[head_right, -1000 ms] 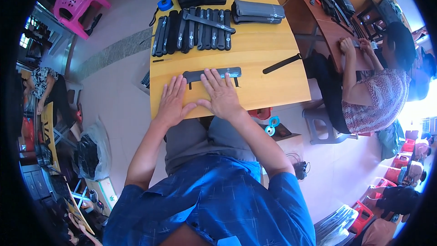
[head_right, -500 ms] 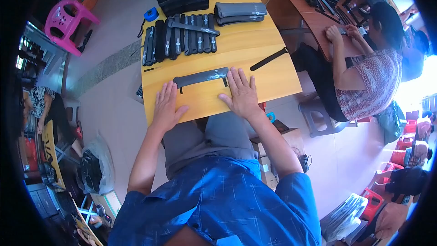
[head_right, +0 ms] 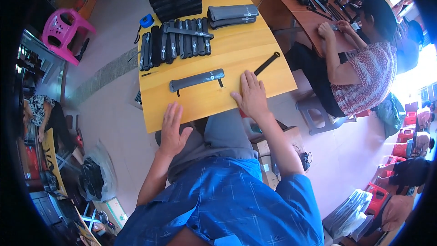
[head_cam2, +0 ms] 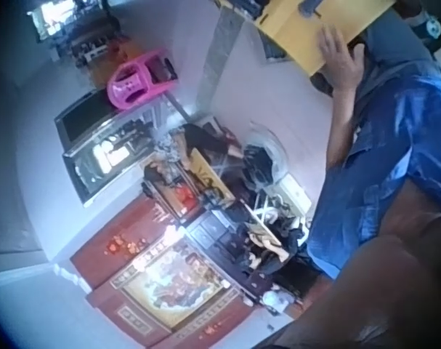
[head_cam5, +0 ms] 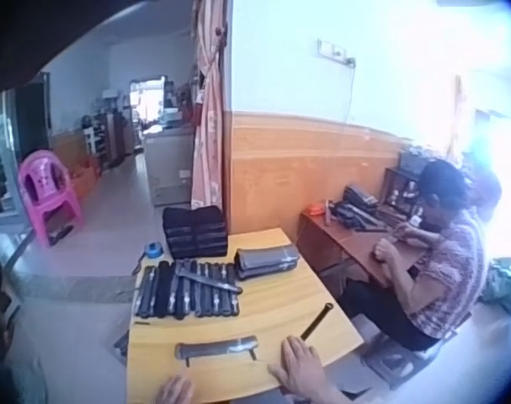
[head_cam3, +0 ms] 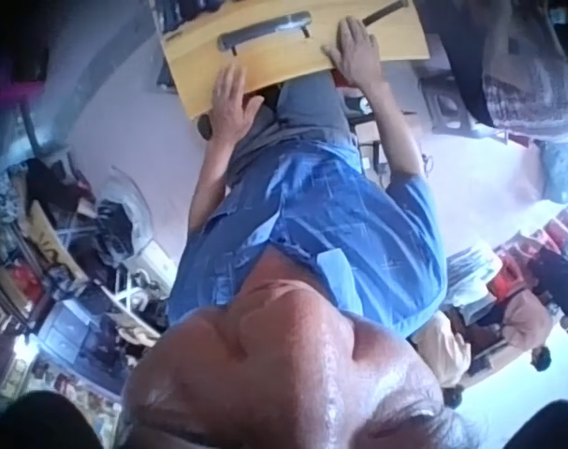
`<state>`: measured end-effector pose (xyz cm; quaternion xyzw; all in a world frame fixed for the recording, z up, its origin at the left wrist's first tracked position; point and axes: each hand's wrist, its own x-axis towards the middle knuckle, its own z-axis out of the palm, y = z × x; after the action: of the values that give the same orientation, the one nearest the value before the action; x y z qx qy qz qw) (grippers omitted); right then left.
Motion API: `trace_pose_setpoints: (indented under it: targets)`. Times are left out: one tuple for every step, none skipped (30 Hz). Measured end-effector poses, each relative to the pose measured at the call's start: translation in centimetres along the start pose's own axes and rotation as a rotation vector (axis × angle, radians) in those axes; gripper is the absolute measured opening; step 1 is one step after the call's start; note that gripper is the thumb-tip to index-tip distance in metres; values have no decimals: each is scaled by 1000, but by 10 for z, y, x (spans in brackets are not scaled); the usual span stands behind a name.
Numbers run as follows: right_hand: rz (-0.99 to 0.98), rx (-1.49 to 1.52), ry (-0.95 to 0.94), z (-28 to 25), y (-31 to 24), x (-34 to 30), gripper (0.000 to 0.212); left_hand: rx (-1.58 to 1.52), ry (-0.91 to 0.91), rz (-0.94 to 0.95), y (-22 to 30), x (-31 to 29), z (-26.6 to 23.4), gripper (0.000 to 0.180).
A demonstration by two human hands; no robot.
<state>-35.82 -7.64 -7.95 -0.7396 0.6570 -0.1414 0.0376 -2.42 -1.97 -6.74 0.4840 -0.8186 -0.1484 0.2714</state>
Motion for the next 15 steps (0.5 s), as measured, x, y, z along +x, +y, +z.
trace_pose_setpoints:
  targets:
    - [-36, 73, 36, -5, -7, -10, 79, -17, -11, 13, 3, -3, -2, 73]
    - [-52, 148, 76, -14, -19, -20, 81, -31, -17, 20, 5, -6, -2, 72]
    - [-75, 149, 72, -13, -24, -27, 81, -25, -1, 4, 7, -8, -2, 72]
    - [-84, 201, 90, -16, -24, -35, 82, -27, -16, 37, 10, -7, -1, 71]
    - [-100, 272, 108, -13, -23, -41, 84, -9, -35, 63, 13, -6, -1, 69]
    - [-92, 306, 108, -7, -20, -47, 83, -16, -35, 57, 17, -7, 2, 69]
    - [-97, 316, 98, -2, -18, -54, 81, 5, -5, 45, 19, -11, 5, 69]
    - [-97, 275, 108, -2, -17, -60, 74, -20, -17, 59, 20, -11, 8, 69]
    - [-123, 237, 184, 6, -11, -65, 61, -40, -27, 75, 23, -10, 10, 68]
    - [-146, 223, 270, 16, -6, -70, 51, -53, -23, 69, 26, -13, 10, 68]
    - [-176, 217, 309, 17, -3, -73, 47, -68, -18, 63, 29, -16, 11, 67]
    - [-187, 241, 327, 13, -3, -75, 41, -56, -25, 52, 35, -18, 7, 65]
    - [-219, 245, 341, 9, -4, -76, 41, -39, 4, 47, 39, -21, 5, 65]
    - [-225, 261, 315, 2, -6, -78, 38, -53, -18, 40, 43, -23, 3, 65]
    - [-227, 275, 284, -6, -7, -77, 36, -71, -44, 31, 47, -24, 2, 64]
